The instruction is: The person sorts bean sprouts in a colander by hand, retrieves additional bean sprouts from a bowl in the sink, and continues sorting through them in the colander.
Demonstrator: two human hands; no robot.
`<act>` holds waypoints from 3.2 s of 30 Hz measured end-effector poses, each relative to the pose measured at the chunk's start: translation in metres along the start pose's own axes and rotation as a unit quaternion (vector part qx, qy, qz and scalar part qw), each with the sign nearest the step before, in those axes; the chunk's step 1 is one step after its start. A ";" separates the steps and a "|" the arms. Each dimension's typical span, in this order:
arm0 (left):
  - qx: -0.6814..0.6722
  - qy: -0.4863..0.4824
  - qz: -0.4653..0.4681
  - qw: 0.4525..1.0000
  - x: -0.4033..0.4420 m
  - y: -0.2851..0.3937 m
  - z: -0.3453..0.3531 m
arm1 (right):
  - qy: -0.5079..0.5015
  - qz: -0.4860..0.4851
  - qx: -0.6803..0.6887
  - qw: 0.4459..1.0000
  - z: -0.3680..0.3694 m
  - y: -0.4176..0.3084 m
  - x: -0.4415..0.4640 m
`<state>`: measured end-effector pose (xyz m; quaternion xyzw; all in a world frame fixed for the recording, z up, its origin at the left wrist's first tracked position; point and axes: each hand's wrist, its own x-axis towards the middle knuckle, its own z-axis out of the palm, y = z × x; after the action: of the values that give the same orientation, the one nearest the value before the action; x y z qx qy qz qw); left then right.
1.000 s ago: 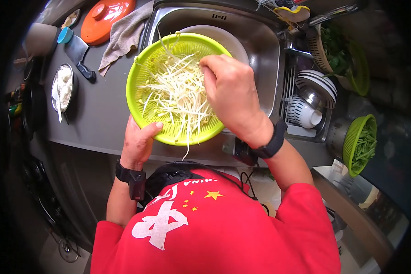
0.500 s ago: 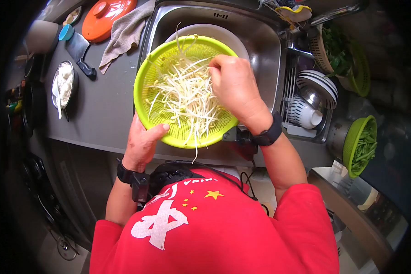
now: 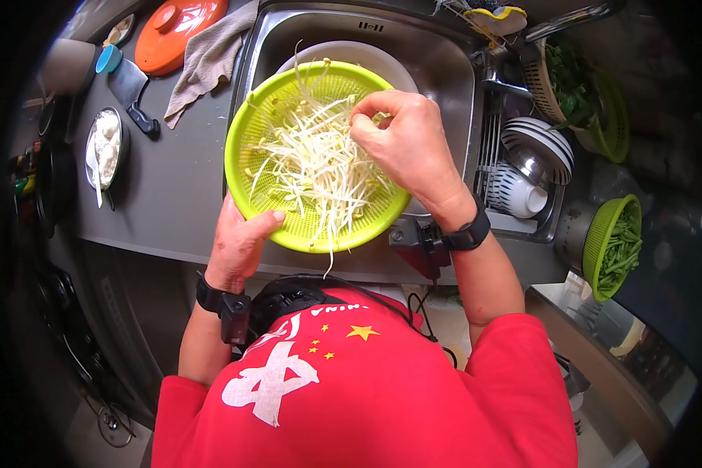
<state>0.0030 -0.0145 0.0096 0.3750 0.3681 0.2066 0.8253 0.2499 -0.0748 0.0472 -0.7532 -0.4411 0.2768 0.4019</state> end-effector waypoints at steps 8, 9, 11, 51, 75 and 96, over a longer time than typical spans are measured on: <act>-0.022 0.009 0.010 1.000 0.003 0.001 -0.005 | 0.051 0.109 0.281 0.952 -0.032 0.007 -0.026; -0.024 0.010 0.009 1.000 0.003 0.002 -0.006 | 0.050 0.122 0.281 0.951 -0.040 0.016 -0.032; -0.030 0.015 0.008 0.999 0.003 0.003 -0.010 | 0.048 0.140 0.210 0.967 -0.046 0.038 -0.043; 0.015 -0.012 0.017 1.000 0.005 -0.002 0.013 | 0.021 -0.148 0.014 0.989 0.066 0.003 0.035; -0.087 -0.008 -0.016 0.996 0.008 0.001 0.001 | 0.029 -0.115 0.327 0.937 -0.002 -0.030 -0.013; -0.112 -0.001 -0.025 0.993 0.007 -0.008 -0.001 | -0.137 -0.176 -0.153 0.963 0.045 -0.023 -0.042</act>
<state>0.0074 -0.0148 -0.0003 0.2709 0.3508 0.2254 0.8676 0.1858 -0.0887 0.0462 -0.6707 -0.6548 0.2318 0.2603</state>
